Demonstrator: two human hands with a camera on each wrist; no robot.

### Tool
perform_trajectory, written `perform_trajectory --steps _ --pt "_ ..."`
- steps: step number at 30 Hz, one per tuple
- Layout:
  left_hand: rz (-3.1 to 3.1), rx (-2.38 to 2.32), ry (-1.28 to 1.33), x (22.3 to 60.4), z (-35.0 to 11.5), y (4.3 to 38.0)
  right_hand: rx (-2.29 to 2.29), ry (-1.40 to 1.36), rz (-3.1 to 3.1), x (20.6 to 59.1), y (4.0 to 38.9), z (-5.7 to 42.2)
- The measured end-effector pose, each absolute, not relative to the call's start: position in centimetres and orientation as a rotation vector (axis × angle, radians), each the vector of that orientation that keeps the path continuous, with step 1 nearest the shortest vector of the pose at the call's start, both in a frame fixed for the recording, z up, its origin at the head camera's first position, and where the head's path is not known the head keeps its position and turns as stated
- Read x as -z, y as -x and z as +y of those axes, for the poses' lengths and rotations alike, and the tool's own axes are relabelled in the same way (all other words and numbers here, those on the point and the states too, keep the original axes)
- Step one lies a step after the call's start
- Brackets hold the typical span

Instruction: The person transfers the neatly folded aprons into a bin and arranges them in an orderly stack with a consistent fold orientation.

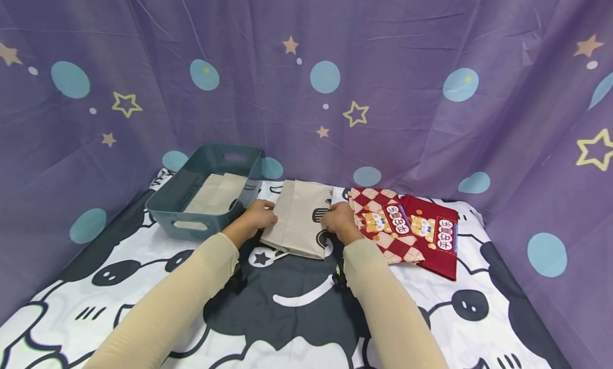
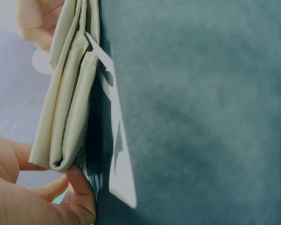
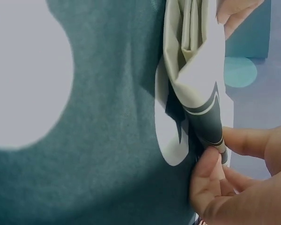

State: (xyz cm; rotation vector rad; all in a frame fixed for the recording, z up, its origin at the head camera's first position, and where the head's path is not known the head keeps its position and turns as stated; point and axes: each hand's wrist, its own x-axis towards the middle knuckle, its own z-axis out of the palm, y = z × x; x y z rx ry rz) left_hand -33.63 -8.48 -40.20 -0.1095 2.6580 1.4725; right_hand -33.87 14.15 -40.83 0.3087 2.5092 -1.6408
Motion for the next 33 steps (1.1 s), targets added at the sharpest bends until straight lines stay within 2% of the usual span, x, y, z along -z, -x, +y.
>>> perform_trajectory --steps 6,33 --pt "2.559 -1.561 0.184 40.39 -8.47 33.76 1.697 -0.323 2.487 41.06 33.99 14.18" --pt "2.522 -1.800 0.108 39.80 -7.93 33.69 1.981 -0.126 2.509 40.81 34.58 15.14"
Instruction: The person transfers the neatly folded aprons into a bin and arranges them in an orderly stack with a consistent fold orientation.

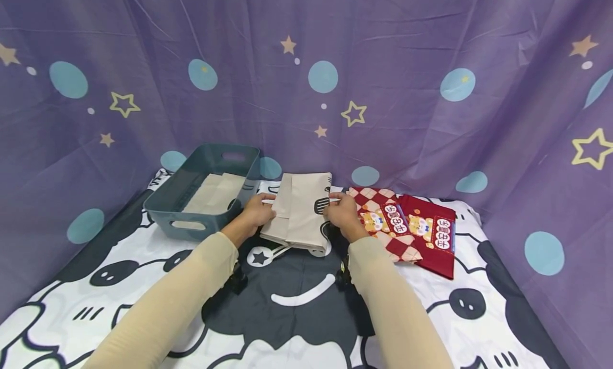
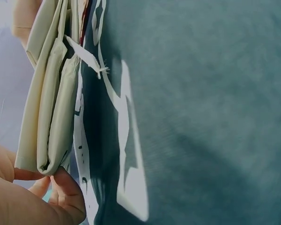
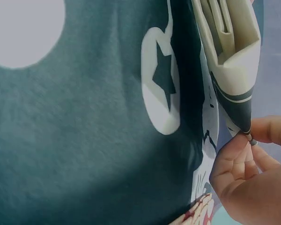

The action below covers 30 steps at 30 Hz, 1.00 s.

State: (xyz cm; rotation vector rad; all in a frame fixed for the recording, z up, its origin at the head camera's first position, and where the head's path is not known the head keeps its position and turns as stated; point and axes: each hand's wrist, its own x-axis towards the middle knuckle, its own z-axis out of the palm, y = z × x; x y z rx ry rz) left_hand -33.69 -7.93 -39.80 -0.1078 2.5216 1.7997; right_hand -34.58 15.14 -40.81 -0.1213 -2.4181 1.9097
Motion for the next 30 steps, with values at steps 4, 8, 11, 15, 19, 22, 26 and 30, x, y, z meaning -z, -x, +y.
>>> perform_trajectory --steps 4,8,11,15,19,22,26,30 --pt "2.491 -1.815 0.115 39.4 -7.9 33.8 -1.897 0.093 -2.414 40.2 34.5 15.2" --pt "2.479 -1.824 0.115 39.1 -7.8 33.9 -1.889 0.061 -2.419 39.6 34.3 15.4" --pt "2.476 -1.834 0.110 38.9 -7.9 33.9 -1.908 0.036 -2.406 39.3 34.3 15.5" --pt "2.485 -1.848 0.088 38.4 -7.9 33.8 -1.903 0.004 -2.404 38.9 34.2 15.7" --pt "2.495 -1.857 0.072 37.7 -7.9 33.7 -1.860 -0.019 -2.426 38.2 34.2 15.9" --pt "2.482 -1.884 0.056 37.1 -7.8 33.7 -1.846 -0.034 -2.441 37.7 34.2 16.2" --pt "2.464 -1.925 0.029 36.4 -7.6 33.8 -1.839 -0.042 -2.456 36.9 34.1 16.6" --pt "2.469 -1.941 0.022 35.7 -7.5 33.8 -1.840 -0.062 -2.456 36.1 34.1 16.8"
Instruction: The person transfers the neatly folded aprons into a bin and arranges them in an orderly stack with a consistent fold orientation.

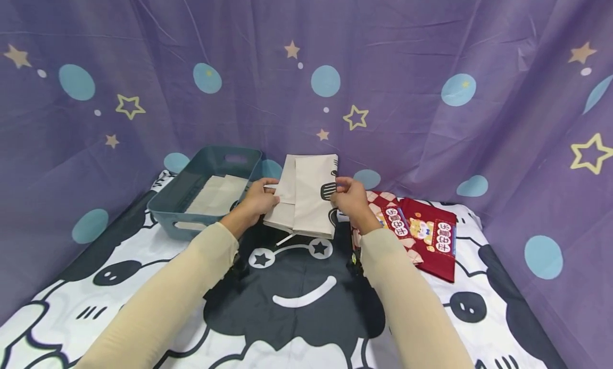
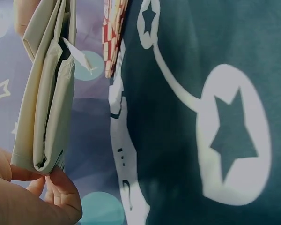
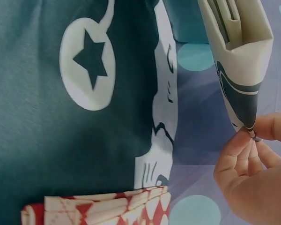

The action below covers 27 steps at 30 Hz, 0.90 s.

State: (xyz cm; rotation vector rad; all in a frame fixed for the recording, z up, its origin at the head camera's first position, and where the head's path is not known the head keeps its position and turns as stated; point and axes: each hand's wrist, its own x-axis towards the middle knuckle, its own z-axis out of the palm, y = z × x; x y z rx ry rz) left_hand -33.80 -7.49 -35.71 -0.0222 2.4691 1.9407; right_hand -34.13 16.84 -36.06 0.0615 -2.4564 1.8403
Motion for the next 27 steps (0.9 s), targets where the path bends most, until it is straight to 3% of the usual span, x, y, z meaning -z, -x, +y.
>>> perform_trajectory --steps 27 --pt "2.611 -1.882 -0.049 31.4 -8.4 33.0 -1.763 -0.174 -2.417 32.0 33.9 16.3"
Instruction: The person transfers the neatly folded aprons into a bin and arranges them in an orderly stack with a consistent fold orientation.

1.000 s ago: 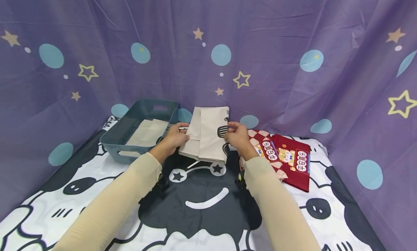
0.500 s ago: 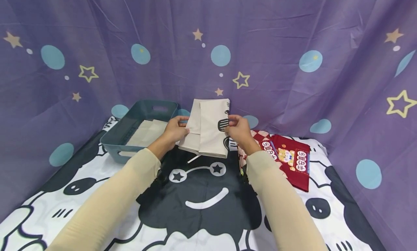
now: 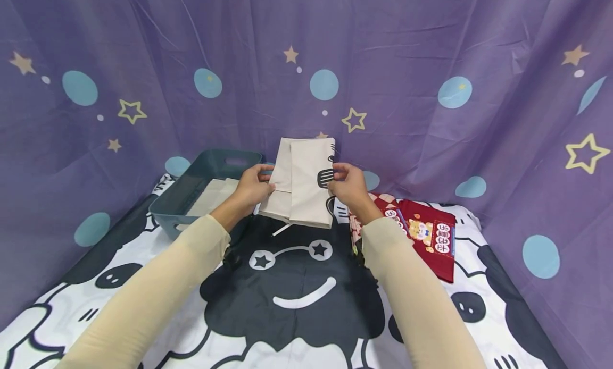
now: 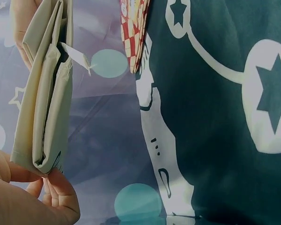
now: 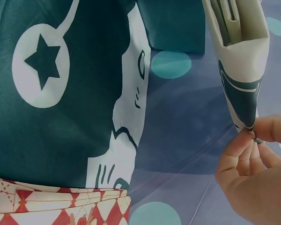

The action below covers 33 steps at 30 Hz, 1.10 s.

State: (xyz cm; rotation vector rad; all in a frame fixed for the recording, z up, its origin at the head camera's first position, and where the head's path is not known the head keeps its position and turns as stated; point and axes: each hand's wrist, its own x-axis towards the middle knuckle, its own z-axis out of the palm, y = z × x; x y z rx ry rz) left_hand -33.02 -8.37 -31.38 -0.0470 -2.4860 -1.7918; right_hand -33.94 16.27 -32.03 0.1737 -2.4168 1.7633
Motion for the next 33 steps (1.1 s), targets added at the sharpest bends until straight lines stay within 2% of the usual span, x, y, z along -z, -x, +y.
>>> perform_trajectory --steps 18,33 --pt "-2.520 1.672 0.025 29.5 -10.2 32.0 -1.770 -0.204 -2.397 30.5 33.7 14.3" --pt "-2.540 1.566 0.040 29.4 -12.7 31.6 -1.810 -0.248 -2.343 30.5 33.4 11.9"
